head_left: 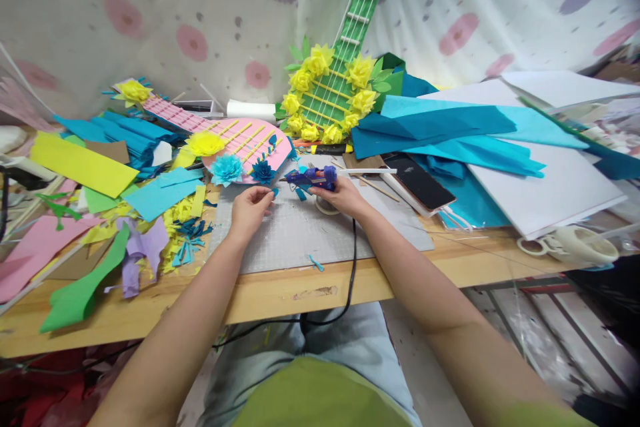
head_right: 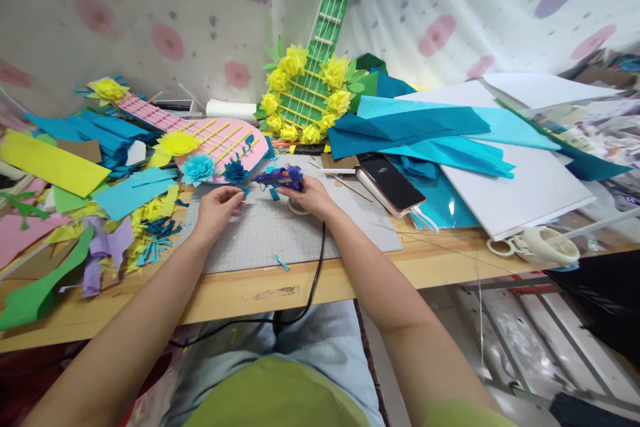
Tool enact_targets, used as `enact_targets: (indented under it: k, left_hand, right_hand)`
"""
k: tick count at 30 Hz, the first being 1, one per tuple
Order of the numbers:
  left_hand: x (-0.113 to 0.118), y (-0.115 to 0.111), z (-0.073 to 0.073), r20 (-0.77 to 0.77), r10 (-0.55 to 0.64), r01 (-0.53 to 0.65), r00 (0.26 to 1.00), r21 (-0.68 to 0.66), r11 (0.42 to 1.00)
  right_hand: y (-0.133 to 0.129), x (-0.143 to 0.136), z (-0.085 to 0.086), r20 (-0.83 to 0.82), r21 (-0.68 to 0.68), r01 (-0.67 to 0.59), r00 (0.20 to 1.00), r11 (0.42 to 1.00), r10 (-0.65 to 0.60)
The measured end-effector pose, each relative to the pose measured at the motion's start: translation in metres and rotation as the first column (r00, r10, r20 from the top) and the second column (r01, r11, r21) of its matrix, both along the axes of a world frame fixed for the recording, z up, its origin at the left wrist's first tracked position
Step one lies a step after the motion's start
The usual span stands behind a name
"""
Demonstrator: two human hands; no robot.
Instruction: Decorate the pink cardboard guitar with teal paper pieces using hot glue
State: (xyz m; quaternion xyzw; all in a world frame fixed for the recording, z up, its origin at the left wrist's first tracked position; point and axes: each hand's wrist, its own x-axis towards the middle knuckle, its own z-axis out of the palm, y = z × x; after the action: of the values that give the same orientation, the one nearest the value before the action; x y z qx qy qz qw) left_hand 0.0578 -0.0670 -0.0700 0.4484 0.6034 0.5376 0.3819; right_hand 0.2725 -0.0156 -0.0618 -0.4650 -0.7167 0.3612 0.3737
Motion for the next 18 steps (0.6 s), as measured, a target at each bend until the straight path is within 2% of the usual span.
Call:
enact_targets:
  k: [3, 6, 8, 15, 18]
  left_hand:
    - [0.001, 0.000, 0.002, 0.096, 0.023, -0.025, 0.995, 0.011, 1.000]
    - [0.003, 0.002, 0.004, 0.211, 0.050, -0.058, 0.976, 0.032, 0.998]
    - [0.003, 0.004, 0.005, 0.270, 0.066, -0.083, 0.961, 0.053, 0.995]
    - [0.003, 0.006, 0.007, 0.312, 0.086, -0.110, 0.946, 0.063, 0.992]
    - [0.003, 0.004, 0.010, 0.333, 0.080, -0.104, 0.939, 0.055, 0.993]
  right_hand:
    - [0.009, 0.008, -0.001, -0.122, -0.031, 0.196, 0.973, 0.980, -0.198]
    - [0.021, 0.020, 0.000, -0.173, -0.069, 0.413, 0.892, 0.908, -0.418]
    - [0.029, 0.027, -0.001, -0.147, -0.055, 0.494, 0.855, 0.868, -0.497]
    - [0.041, 0.027, -0.011, 0.213, 0.036, 0.475, 0.856, 0.879, -0.471]
    - [0.040, 0.027, -0.011, 0.283, 0.059, 0.449, 0.849, 0.892, -0.446]
